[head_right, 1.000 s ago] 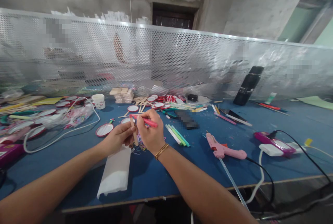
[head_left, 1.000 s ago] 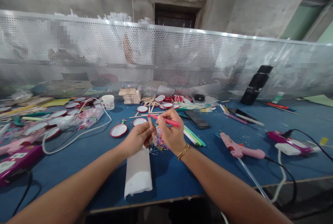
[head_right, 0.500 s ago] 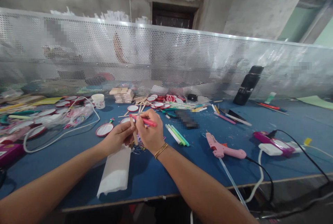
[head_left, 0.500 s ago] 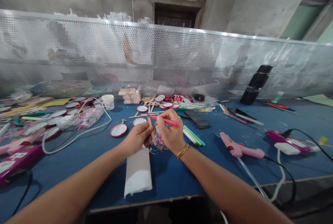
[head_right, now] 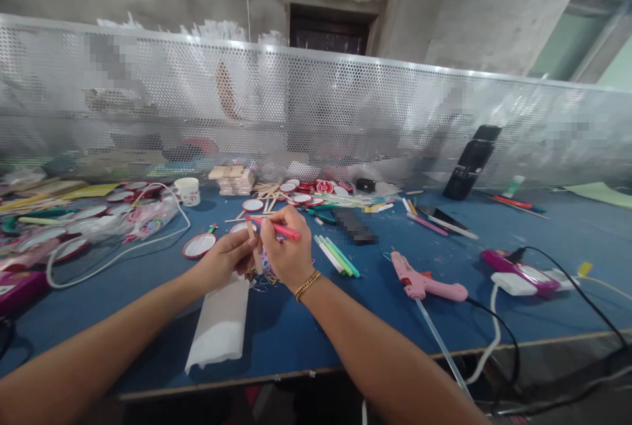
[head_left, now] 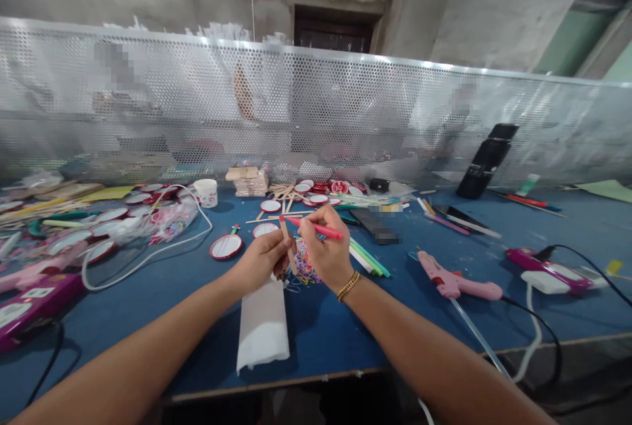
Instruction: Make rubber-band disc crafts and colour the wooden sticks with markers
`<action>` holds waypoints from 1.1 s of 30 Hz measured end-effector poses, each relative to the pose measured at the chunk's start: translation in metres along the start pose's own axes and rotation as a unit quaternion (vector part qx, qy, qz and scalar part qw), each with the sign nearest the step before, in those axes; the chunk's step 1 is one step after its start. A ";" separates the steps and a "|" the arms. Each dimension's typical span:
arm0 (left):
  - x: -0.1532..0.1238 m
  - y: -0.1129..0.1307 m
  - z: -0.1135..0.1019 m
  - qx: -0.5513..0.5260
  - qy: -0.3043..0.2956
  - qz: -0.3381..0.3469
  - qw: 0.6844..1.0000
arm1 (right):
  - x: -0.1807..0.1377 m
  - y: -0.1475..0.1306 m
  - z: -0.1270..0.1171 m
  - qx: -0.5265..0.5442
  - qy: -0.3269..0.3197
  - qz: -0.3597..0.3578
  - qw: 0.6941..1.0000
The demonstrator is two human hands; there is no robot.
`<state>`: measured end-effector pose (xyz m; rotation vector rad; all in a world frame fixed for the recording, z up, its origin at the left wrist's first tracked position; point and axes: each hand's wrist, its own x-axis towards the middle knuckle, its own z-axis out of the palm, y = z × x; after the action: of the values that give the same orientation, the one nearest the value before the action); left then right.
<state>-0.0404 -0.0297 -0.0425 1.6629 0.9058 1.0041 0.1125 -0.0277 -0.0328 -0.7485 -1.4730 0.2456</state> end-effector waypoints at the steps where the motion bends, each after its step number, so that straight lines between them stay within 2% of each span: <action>1: 0.000 0.000 0.000 0.001 -0.001 0.000 1.000 | 0.000 -0.001 0.000 -0.002 -0.004 -0.005 1.000; 18: 0.001 -0.002 0.000 0.011 -0.007 0.004 1.000 | -0.003 -0.001 0.001 -0.004 -0.024 -0.016 1.000; 26: 0.001 0.001 -0.001 0.007 0.004 0.003 1.000 | 0.000 -0.002 0.000 -0.022 0.010 -0.001 1.000; 33: 0.001 0.000 0.000 0.010 -0.006 0.007 1.000 | -0.004 -0.003 0.001 -0.008 -0.023 -0.015 1.000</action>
<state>-0.0399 -0.0288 -0.0423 1.6924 0.9008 0.9961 0.1107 -0.0316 -0.0343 -0.7369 -1.5298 0.2306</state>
